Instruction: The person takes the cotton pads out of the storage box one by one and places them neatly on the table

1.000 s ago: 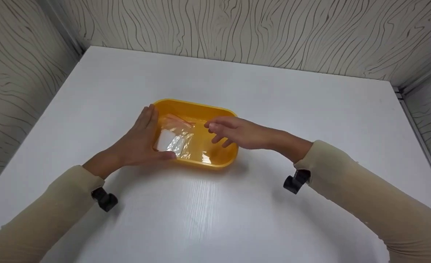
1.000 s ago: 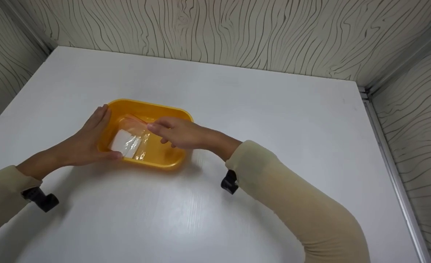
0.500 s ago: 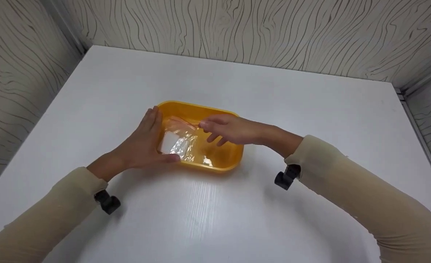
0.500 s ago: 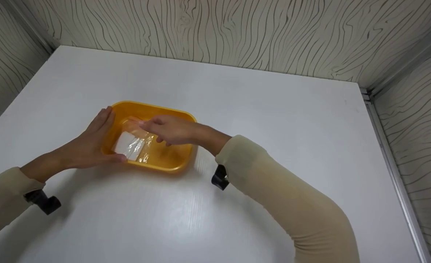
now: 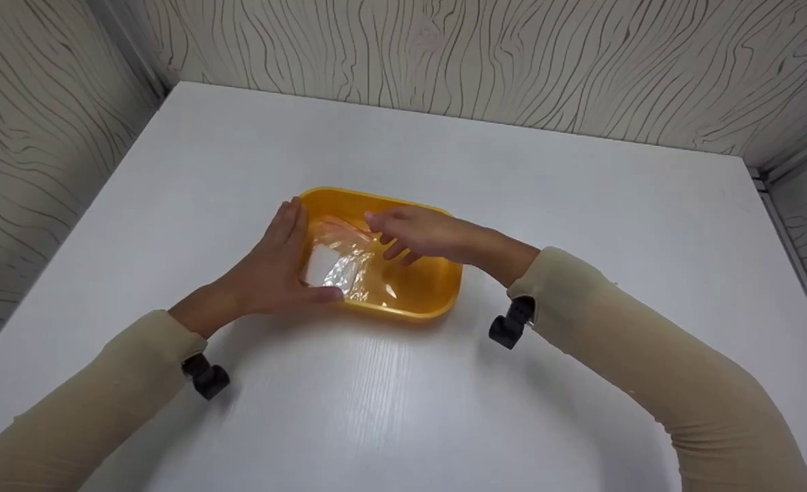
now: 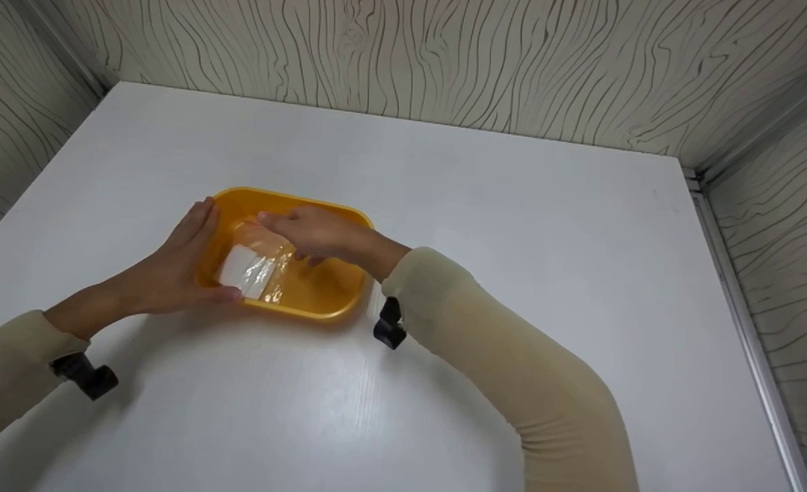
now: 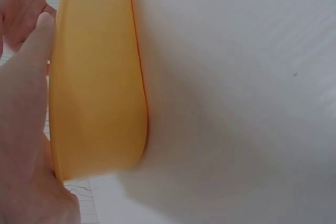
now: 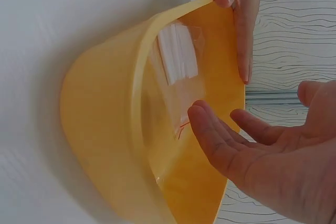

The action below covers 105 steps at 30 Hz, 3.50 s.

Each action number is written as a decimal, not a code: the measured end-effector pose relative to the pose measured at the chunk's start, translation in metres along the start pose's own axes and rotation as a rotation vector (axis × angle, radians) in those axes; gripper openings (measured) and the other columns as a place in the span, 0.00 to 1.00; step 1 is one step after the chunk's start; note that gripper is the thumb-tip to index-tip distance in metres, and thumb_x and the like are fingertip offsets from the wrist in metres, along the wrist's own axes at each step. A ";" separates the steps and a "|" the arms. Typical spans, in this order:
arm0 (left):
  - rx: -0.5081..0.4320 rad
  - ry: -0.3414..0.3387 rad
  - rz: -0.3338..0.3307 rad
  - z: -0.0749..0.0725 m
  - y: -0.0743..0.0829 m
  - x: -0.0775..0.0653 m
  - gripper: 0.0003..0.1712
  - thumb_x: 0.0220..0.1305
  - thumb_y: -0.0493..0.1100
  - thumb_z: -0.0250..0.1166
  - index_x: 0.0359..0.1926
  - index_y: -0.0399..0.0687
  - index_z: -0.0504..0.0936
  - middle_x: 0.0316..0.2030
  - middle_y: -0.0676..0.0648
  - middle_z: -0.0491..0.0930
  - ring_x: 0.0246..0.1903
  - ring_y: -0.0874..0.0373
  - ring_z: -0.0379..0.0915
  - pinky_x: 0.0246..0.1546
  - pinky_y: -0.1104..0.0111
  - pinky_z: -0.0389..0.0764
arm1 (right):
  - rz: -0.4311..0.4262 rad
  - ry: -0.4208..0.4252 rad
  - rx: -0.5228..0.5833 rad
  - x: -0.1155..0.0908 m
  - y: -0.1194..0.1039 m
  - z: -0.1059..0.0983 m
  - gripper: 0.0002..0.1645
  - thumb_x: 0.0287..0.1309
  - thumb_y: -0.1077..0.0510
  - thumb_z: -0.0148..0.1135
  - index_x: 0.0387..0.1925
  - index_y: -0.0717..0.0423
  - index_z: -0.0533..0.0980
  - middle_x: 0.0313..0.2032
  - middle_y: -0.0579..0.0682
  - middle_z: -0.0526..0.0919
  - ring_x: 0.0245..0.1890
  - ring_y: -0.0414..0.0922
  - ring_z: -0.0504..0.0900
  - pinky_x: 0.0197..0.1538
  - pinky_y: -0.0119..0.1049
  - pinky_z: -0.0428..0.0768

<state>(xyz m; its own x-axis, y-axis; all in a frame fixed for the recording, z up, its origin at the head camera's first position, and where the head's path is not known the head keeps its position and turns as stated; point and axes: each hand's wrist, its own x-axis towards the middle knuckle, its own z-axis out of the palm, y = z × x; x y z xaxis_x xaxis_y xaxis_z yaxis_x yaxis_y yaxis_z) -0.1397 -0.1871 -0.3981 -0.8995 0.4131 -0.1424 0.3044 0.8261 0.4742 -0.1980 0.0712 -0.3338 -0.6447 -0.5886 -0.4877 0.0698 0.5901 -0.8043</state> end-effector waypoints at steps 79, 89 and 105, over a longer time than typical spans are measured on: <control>-0.043 -0.009 -0.001 -0.002 0.001 -0.001 0.79 0.54 0.78 0.65 0.78 0.36 0.25 0.79 0.38 0.19 0.78 0.44 0.14 0.76 0.45 0.43 | -0.048 0.186 0.303 0.047 -0.006 0.027 0.30 0.78 0.44 0.48 0.67 0.62 0.69 0.66 0.60 0.71 0.64 0.54 0.74 0.66 0.47 0.75; -0.020 0.006 0.030 -0.001 -0.003 -0.001 0.78 0.56 0.78 0.64 0.77 0.31 0.27 0.78 0.35 0.20 0.78 0.39 0.16 0.77 0.46 0.37 | -0.101 0.130 0.306 0.052 -0.011 0.036 0.25 0.76 0.55 0.52 0.65 0.67 0.72 0.65 0.60 0.74 0.64 0.57 0.73 0.62 0.44 0.78; -0.030 0.000 0.012 -0.001 -0.002 -0.002 0.78 0.56 0.78 0.64 0.78 0.35 0.26 0.79 0.38 0.19 0.78 0.41 0.15 0.76 0.46 0.42 | -0.125 0.064 0.131 0.060 -0.023 0.044 0.22 0.75 0.60 0.52 0.65 0.62 0.73 0.55 0.56 0.78 0.36 0.48 0.77 0.52 0.41 0.83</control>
<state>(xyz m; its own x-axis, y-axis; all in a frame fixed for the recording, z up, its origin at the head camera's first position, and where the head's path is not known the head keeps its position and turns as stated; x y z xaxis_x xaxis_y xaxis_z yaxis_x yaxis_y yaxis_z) -0.1392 -0.1900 -0.3976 -0.8958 0.4231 -0.1359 0.3061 0.8093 0.5014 -0.2046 -0.0017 -0.3598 -0.7012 -0.6139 -0.3625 0.0820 0.4356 -0.8964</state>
